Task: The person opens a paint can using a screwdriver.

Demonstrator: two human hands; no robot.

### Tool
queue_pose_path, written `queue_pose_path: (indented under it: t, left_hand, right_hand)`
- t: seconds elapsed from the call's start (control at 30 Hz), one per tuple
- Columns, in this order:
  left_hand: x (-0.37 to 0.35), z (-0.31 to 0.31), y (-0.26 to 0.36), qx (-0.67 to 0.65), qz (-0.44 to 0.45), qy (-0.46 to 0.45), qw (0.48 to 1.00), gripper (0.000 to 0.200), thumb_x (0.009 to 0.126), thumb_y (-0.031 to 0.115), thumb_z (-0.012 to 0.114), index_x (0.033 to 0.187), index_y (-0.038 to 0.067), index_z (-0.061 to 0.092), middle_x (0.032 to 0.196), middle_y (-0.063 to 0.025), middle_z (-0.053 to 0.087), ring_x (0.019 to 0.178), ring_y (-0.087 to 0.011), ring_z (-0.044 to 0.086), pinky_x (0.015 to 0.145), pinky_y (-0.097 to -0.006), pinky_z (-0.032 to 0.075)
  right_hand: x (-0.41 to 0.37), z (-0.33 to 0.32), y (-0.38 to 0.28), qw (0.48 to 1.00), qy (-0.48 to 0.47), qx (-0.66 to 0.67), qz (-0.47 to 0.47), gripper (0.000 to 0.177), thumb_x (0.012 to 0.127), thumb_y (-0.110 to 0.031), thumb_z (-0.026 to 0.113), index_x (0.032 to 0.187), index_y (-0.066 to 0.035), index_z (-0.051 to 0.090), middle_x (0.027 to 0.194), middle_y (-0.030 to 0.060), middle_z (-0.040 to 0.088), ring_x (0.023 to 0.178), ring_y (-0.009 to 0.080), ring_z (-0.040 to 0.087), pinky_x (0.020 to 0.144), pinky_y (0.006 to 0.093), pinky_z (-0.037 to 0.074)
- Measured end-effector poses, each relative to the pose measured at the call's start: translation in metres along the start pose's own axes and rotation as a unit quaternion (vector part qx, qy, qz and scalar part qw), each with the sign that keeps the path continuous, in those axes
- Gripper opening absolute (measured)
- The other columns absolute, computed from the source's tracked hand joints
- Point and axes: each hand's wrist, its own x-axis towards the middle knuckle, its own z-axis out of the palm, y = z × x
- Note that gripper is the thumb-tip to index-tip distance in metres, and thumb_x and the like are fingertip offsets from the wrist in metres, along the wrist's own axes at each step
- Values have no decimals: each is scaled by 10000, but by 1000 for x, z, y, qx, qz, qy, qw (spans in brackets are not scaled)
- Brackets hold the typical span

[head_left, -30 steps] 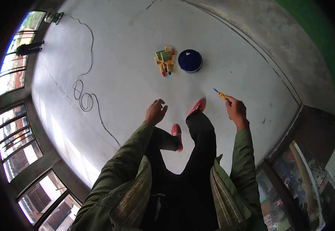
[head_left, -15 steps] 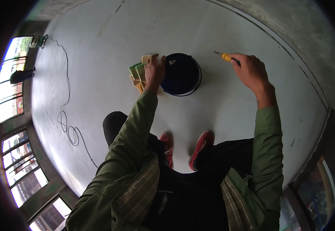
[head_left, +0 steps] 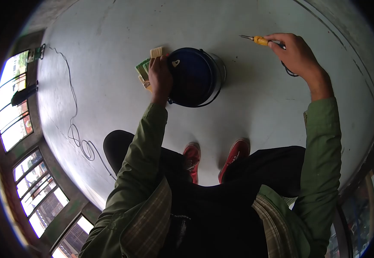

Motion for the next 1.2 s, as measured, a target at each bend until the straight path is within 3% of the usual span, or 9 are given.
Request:
queue_pose_path:
  t: [0.07, 0.2, 0.27, 0.4, 0.67, 0.83, 1.0, 1.2]
  left_hand:
    - [-2, -9, -7, -19, 23, -8, 1000, 300, 1014, 215, 431, 929, -3, 619, 865, -174, 581, 871, -365, 556, 776, -427, 437]
    - [-3, -18, -33, -77, 13, -16, 997, 323, 1021, 235, 416, 952, -1, 625, 868, -163, 589, 854, -337, 567, 779, -408, 440]
    - [-4, -20, -48, -168, -38, -20, 985, 371, 1035, 287, 397, 976, -3, 622, 860, -143, 599, 822, -261, 576, 770, -382, 446]
    - [-2, -27, -81, -216, -86, -53, 971, 440, 1047, 371, 382, 1026, -4, 612, 870, -107, 624, 827, -176, 561, 771, -355, 456]
    - [0, -20, -87, -252, -129, -45, 958, 439, 1056, 373, 360, 1079, 2, 593, 921, -114, 628, 867, -188, 570, 814, -339, 456]
    - [7, -26, -53, -169, -122, -56, 976, 443, 1054, 367, 375, 1098, -20, 585, 951, -163, 645, 884, -247, 595, 834, -350, 461]
    - [10, -16, -59, -167, -108, -54, 979, 469, 1043, 396, 385, 1099, -26, 582, 956, -220, 653, 925, -338, 626, 847, -392, 464]
    - [16, -11, -65, -188, -122, -47, 973, 480, 1041, 413, 385, 1061, -24, 582, 929, -212, 649, 906, -338, 622, 837, -398, 463]
  right_hand:
    - [0, -2, -9, 1000, -9, 8, 24, 274, 963, -249, 568, 1162, -104, 689, 957, 76, 705, 798, 207, 635, 757, 345, 516]
    - [0, -5, -18, 999, -33, 36, 21, 275, 965, -246, 572, 1170, -104, 687, 906, 74, 701, 748, 184, 613, 733, 336, 504]
    - [2, -3, -17, 997, -49, 42, 29, 284, 966, -243, 578, 1189, -98, 678, 795, 57, 658, 663, 145, 565, 666, 314, 480]
    - [9, 4, -13, 998, -42, 54, 11, 300, 974, -240, 573, 1218, -90, 666, 686, 12, 564, 579, 96, 490, 572, 282, 425]
    - [18, 9, -22, 996, -71, 38, 28, 311, 983, -243, 562, 1242, -97, 656, 682, -8, 535, 585, 81, 472, 569, 269, 413]
    - [15, 11, -18, 996, -76, 32, 36, 311, 983, -237, 563, 1241, -90, 656, 684, -9, 534, 588, 83, 473, 571, 271, 412]
    - [10, 6, -18, 996, -72, 30, 47, 309, 979, -229, 570, 1240, -89, 657, 690, -4, 537, 594, 85, 479, 574, 272, 415]
    - [6, 4, -19, 995, -77, 11, 68, 306, 976, -217, 575, 1242, -90, 658, 686, -6, 528, 599, 85, 482, 576, 268, 413]
